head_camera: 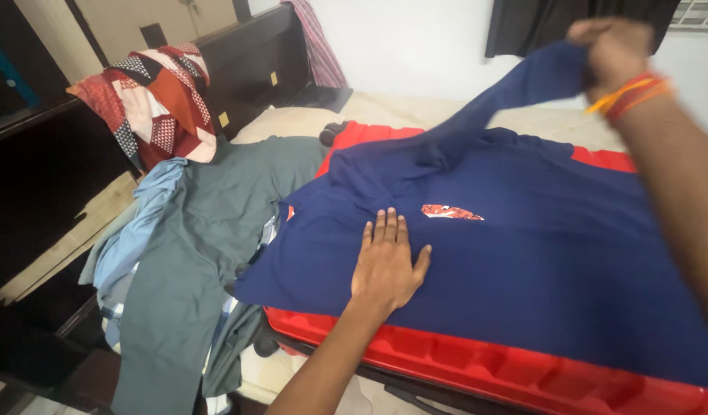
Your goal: The person folds several garments on a red suitcase placed on a bed. They fold a pair of green trousers, a navy blue t-shirt with a graphic, and a grey shirt, stacking each folded item beside the suitcase.
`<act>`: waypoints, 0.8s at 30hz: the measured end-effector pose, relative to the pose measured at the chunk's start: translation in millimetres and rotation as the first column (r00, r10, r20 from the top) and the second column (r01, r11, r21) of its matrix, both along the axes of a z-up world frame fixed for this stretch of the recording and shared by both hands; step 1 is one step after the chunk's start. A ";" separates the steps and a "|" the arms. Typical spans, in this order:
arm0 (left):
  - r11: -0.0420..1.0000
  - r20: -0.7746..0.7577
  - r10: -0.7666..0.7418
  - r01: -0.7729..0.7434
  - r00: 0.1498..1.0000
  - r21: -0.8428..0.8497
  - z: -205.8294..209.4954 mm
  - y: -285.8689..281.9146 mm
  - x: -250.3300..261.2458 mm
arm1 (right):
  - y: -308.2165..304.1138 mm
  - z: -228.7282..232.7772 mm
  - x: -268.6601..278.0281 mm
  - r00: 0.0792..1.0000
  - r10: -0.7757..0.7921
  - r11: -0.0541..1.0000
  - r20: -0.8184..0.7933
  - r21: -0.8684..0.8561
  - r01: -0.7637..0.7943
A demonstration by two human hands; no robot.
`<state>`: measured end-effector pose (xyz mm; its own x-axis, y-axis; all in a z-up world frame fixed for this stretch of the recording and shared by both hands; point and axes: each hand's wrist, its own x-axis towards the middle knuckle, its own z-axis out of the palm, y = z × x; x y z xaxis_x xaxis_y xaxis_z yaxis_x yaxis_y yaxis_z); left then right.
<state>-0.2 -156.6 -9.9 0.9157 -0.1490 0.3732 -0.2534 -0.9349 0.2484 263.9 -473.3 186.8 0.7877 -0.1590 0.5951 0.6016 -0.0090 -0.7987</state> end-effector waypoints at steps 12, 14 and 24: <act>1.000 -0.093 0.004 -0.002 0.996 0.023 3.8 1.5 4.0 | -61.6 46.7 -128.0 0.961 -0.190 0.936 -0.199 -0.331 0.117; 1.000 -0.084 0.008 -0.006 0.996 0.021 3.7 1.5 5.5 | -75.1 38.0 -134.3 0.953 -0.211 0.927 -0.216 -0.352 0.126; 0.999 -0.099 0.012 -0.009 0.995 0.033 1.6 -0.4 8.0 | -132.2 1.9 -152.9 0.917 -0.302 0.907 -0.260 -0.375 0.192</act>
